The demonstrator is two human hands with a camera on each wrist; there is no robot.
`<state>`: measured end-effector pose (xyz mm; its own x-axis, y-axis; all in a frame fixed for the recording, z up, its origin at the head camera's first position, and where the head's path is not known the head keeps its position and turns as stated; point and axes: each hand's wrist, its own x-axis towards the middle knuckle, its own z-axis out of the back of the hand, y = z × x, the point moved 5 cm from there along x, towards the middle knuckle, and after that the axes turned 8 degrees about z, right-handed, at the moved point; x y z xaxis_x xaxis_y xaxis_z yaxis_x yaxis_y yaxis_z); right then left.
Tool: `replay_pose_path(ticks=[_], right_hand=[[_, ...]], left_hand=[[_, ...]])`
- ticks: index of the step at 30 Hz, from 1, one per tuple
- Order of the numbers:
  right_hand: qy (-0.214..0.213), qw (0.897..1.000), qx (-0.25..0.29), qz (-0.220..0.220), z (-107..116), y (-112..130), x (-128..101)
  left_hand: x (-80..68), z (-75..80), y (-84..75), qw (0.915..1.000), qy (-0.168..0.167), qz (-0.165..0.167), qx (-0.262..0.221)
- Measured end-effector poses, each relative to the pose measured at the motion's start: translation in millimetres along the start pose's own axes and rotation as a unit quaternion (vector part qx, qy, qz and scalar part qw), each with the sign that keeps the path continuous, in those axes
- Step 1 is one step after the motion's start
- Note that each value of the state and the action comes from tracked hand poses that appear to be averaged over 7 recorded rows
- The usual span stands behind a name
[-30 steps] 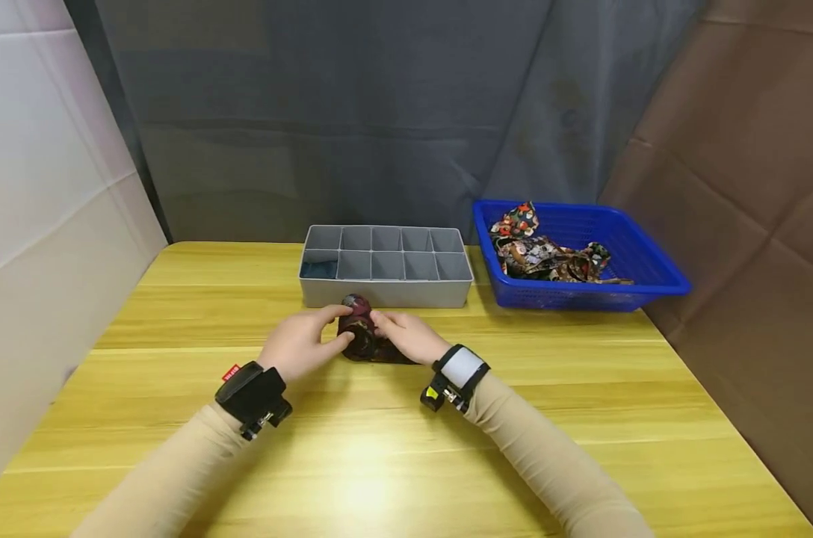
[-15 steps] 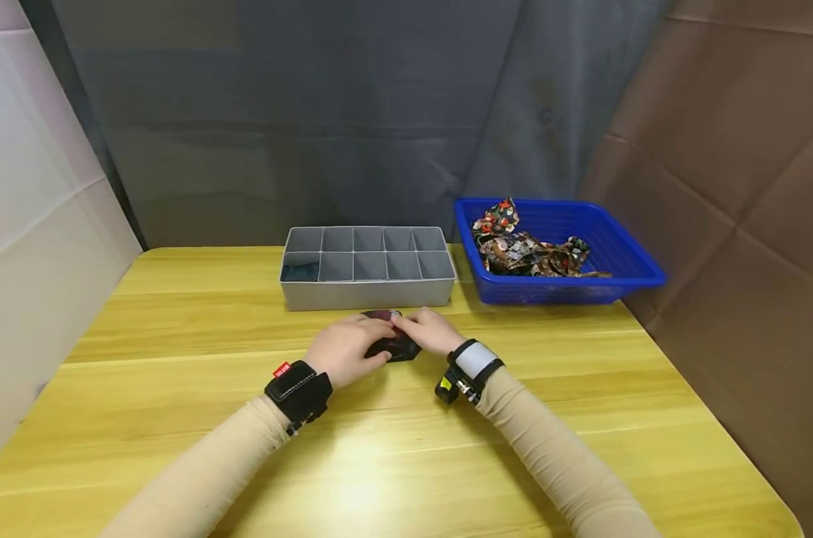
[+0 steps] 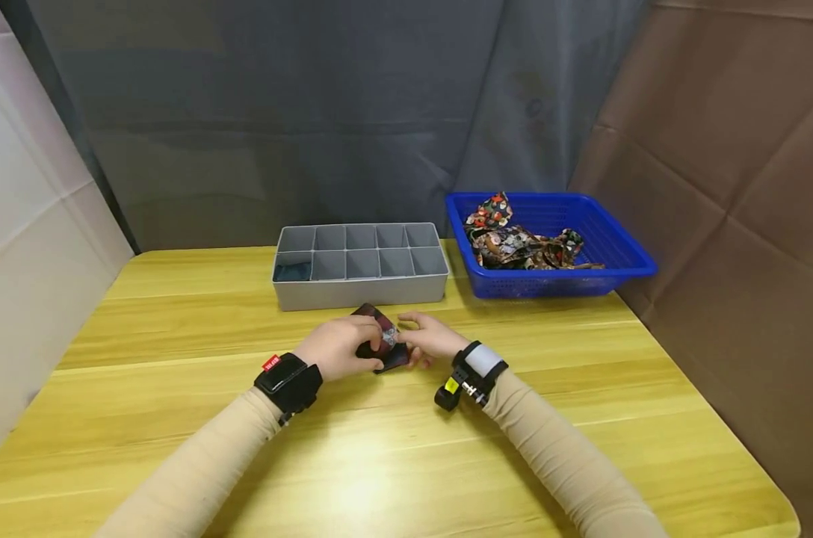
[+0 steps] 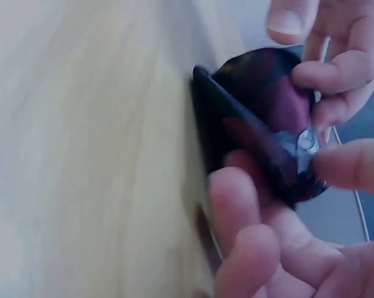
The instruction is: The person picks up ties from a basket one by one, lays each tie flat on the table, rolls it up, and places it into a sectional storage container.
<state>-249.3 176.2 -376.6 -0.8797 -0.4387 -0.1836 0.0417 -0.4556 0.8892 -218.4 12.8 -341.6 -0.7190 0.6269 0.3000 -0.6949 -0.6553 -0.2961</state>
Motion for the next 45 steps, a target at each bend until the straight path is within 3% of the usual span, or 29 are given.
replay_pose_path(ticks=[3,6,11,14,22,29,32,36,39,45], right_hand=[[-0.003,0.998,0.066,-0.001,-6,-6,3],[-0.003,0.993,0.119,-0.006,-13,-11,5],[-0.019,0.981,0.193,-0.007,-22,-16,5],[-0.024,0.977,0.213,-0.003,-25,-16,4],[-0.008,0.977,0.214,0.006,-28,-12,1],[-0.029,0.984,0.174,0.012,-32,-7,4],[-0.038,0.985,0.165,0.013,-33,-7,6],[-0.035,0.988,0.152,0.023,-37,-6,7],[-0.026,0.989,0.145,0.027,-40,-7,7],[-0.026,0.989,0.143,0.030,-38,-10,9]], left_hand=[[0.2,-0.9,4.0,0.9997,0.019,-0.003,-0.014],[-1.2,-3.9,6.1,0.9997,0.023,-0.002,0.006],[-3.2,-9.2,4.4,0.9976,-0.008,-0.026,0.064],[-2.6,-8.8,4.3,0.9972,-0.029,-0.029,0.064],[1.6,0.2,11.6,0.9988,-0.022,0.042,-0.011],[5.1,4.8,24.7,0.9888,-0.030,0.128,-0.072],[9.5,6.1,37.8,0.9825,-0.001,0.172,-0.070],[12.8,2.6,59.3,0.9740,0.079,0.207,-0.049],[13.0,1.3,71.2,0.9688,0.123,0.212,-0.035],[22.9,6.4,69.7,0.9753,0.138,0.172,-0.018]])
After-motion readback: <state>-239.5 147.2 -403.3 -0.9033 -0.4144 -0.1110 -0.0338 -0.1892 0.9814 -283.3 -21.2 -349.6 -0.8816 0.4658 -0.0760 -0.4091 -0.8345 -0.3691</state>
